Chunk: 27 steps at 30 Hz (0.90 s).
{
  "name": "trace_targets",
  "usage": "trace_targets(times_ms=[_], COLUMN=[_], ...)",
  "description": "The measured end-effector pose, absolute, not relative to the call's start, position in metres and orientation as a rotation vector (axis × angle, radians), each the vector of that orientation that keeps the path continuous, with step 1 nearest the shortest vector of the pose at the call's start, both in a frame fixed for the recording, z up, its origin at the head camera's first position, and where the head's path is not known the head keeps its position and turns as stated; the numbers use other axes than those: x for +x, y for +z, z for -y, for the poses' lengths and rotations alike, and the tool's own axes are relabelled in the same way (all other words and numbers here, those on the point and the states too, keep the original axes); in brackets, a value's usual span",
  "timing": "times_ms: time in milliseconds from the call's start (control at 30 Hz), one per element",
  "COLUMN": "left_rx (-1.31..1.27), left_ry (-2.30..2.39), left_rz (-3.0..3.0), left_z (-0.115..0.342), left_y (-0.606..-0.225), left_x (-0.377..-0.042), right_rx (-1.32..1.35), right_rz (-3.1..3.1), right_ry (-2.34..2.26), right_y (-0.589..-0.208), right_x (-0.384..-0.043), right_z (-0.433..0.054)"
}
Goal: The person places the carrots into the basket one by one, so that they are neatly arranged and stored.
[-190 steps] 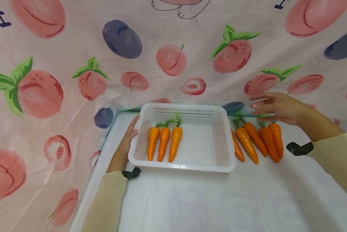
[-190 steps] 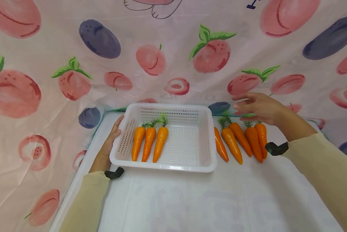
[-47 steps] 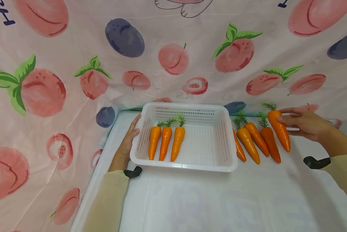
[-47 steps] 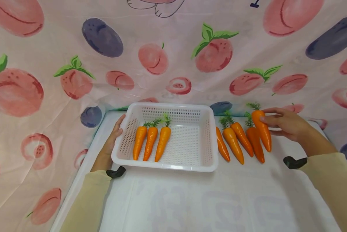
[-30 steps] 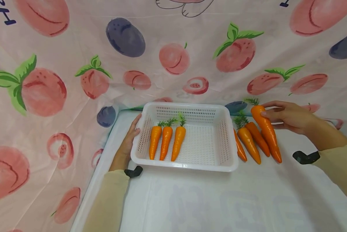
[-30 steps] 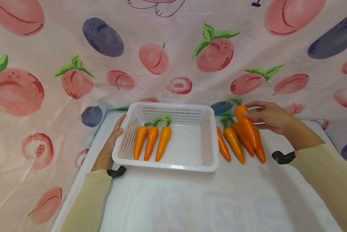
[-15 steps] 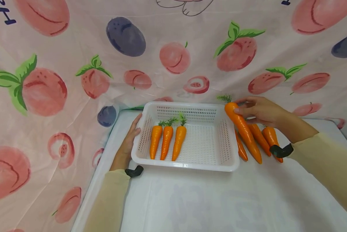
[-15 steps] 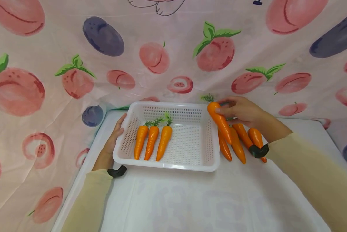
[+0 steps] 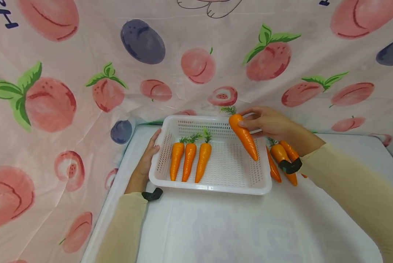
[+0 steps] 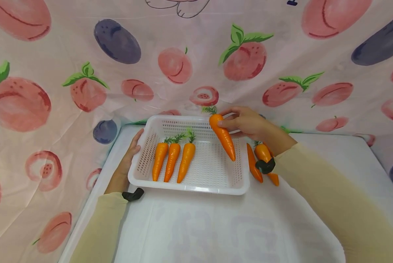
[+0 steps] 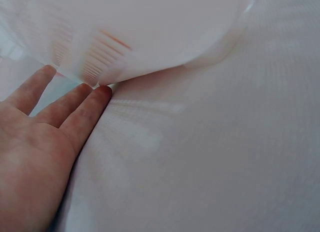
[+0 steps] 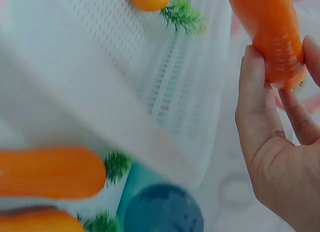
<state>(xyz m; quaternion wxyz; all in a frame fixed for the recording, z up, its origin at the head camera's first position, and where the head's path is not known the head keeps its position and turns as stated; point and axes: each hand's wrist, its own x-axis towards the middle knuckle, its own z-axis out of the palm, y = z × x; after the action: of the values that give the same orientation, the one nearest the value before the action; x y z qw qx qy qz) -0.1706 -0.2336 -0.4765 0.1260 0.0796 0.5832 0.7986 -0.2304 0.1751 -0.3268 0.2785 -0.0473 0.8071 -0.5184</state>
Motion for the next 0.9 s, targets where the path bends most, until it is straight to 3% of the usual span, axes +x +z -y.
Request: trace_targets(times_ms=[900], left_rx=[0.222], left_ry=[2.315], left_rz=[-1.728], left_z=[0.234], left_y=[-0.477], left_x=[-0.172], right_rx=[-0.067], right_rz=[-1.953], right_ry=[-1.556], right_y=[-0.366], right_x=[-0.241], right_z=[-0.083])
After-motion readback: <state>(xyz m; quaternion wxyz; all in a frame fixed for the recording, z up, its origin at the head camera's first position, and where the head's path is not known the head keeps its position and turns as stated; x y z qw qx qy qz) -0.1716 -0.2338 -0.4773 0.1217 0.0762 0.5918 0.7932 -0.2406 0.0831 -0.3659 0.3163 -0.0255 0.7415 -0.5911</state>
